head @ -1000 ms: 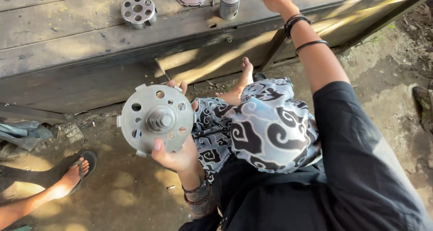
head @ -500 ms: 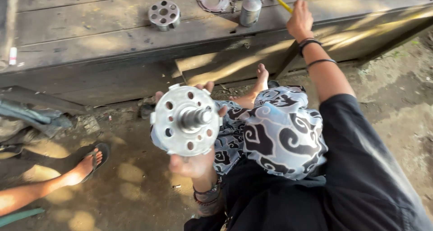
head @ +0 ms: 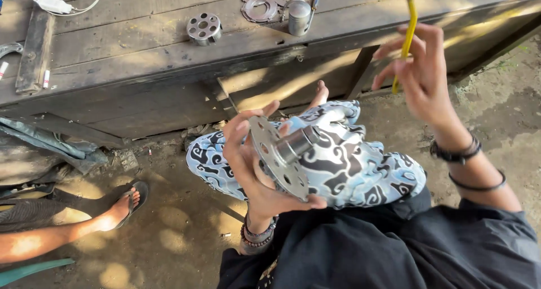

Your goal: Inspecting and cleaning a motorcycle clutch hub assembly using a small tool.

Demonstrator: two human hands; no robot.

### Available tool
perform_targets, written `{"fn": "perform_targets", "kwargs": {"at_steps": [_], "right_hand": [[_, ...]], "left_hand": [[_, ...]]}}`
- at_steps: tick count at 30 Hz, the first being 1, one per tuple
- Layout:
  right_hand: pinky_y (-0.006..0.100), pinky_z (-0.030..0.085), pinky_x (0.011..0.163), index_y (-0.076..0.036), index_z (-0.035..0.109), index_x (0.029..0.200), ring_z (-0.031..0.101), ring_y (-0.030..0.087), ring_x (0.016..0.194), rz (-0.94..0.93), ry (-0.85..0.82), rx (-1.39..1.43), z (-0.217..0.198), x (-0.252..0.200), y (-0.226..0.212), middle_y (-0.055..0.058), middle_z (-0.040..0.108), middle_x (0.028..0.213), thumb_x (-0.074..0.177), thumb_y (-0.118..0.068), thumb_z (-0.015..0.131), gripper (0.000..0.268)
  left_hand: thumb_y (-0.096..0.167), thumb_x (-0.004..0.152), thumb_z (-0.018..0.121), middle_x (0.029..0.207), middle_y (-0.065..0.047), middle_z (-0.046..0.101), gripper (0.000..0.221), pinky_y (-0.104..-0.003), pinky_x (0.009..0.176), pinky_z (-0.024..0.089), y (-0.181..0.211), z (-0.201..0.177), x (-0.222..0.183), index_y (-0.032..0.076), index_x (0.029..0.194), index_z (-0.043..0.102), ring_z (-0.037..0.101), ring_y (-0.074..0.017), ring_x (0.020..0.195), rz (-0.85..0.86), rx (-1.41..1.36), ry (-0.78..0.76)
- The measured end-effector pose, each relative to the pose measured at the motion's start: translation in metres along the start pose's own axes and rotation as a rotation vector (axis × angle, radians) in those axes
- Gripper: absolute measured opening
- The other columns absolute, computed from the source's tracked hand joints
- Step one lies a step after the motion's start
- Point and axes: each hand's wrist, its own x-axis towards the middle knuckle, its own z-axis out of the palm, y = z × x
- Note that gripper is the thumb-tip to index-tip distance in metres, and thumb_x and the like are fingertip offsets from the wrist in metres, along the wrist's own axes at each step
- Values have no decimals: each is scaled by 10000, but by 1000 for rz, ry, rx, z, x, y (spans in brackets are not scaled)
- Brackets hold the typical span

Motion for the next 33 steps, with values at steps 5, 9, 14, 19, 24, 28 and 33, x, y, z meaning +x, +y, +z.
{"fn": "perform_targets", "kwargs": {"at_steps": [5, 9, 14, 19, 24, 28, 33], "right_hand": [[194, 246, 394, -88, 241, 1318, 304, 79, 452, 23, 174, 21, 38, -39, -76, 85, 427, 795, 1129, -304, 371, 315], [269, 380, 530, -50, 188, 1452, 371, 140, 511, -134, 30, -4, 56, -63, -85, 127, 599, 794, 1123, -70, 358, 371], [301, 405, 542, -31, 485, 1429, 531, 186, 621, -152, -76, -316, 72, -78, -96, 61, 612, 875, 1098, -145, 392, 363], [307, 234, 485, -19, 502, 1418, 357, 177, 576, -182, -86, -350, 79, -89, -88, 34, 476, 776, 1048, -1, 441, 375], [322, 193, 487, -51, 484, 1451, 320, 161, 548, -152, -130, -323, 91, -102, -77, 24, 438, 753, 1065, -33, 454, 387], [315, 210, 484, -36, 485, 1456, 346, 174, 561, -175, -141, -351, 94, -90, -88, 31, 460, 761, 1055, -10, 441, 404], [314, 206, 495, -11, 491, 1467, 323, 180, 578, -193, -149, -509, 94, -86, -102, 37, 472, 804, 1034, 49, 461, 438]], "left_hand": [[603, 767, 778, 1438, -144, 363, 1027, -431, 943, 692, 9, 1, -6, 221, 1586, 290, 604, -372, 1304, -5, 158, 8], [567, 743, 821, 1437, -146, 325, 1010, -424, 992, 703, 19, -1, -9, 190, 1545, 339, 601, -349, 1294, 6, 172, -60], [537, 750, 841, 1511, -96, 339, 944, -396, 1049, 632, 19, 2, -11, 262, 1504, 343, 520, -240, 1318, 56, 335, -21], [449, 795, 800, 1378, -132, 346, 866, -403, 997, 590, 14, 1, -8, 222, 1443, 272, 473, -257, 1278, 57, 276, -28], [433, 785, 792, 1324, -173, 375, 842, -494, 1148, 576, 15, -4, -7, 216, 1430, 297, 475, -265, 1256, 63, 352, -31], [434, 802, 784, 1350, -135, 378, 800, -399, 993, 618, 11, -10, -8, 276, 1462, 360, 523, -258, 1171, 46, 365, -42], [449, 835, 754, 1360, -116, 357, 699, -384, 964, 630, 10, -8, -7, 278, 1404, 387, 506, -237, 1117, 54, 358, -14]]}}
